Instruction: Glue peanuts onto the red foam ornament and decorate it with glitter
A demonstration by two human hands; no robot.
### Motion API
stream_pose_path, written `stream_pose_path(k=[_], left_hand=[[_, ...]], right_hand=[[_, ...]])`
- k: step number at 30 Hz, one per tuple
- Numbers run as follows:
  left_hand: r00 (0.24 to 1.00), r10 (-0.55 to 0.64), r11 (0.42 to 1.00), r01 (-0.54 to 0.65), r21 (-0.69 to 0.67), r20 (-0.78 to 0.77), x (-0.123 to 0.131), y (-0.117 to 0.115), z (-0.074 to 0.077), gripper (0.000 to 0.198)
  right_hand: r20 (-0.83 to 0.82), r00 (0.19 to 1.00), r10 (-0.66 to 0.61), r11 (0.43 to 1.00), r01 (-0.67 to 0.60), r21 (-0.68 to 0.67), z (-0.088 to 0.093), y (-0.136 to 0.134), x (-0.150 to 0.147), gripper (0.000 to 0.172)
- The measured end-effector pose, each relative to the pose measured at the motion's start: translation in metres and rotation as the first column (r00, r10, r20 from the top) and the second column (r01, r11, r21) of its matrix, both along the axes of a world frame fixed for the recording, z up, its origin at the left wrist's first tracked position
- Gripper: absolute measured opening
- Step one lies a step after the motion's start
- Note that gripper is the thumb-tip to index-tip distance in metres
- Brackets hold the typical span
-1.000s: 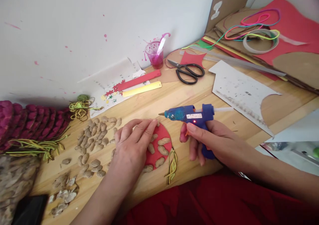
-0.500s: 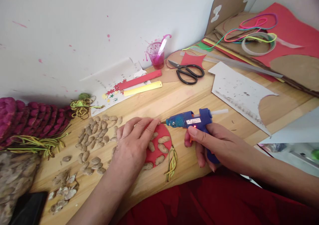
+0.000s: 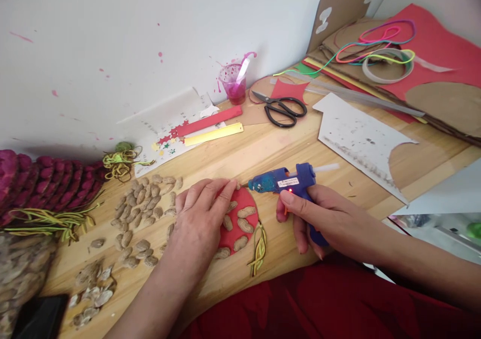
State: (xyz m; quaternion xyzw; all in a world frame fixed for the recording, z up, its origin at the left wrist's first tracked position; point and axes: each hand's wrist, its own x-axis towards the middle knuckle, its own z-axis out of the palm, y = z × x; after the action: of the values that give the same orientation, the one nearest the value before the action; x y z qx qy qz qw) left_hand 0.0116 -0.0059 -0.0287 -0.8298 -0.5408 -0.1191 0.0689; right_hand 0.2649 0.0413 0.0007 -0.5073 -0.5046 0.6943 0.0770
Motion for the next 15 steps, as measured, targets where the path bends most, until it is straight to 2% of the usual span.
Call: stream_pose_path(k=[6, 15], left_hand=[[1.000, -0.008, 1.000, 0.008, 0.006, -0.011, -0.0014, -0.0002, -0.0003, 0.043], [1.000, -0.001, 1.000, 0.001, 0.017, -0.021, -0.0015, 0.0000, -0.0028, 0.044]], right_hand=[[-0.006, 1.000, -0.004, 1.000, 0.004, -0.007, 0.0012, 0.0005, -0.0010, 0.052], [0.016, 1.000, 0.024, 1.000, -0.024, -0.002, 0.0022, 0.0020, -0.0020, 0.057]])
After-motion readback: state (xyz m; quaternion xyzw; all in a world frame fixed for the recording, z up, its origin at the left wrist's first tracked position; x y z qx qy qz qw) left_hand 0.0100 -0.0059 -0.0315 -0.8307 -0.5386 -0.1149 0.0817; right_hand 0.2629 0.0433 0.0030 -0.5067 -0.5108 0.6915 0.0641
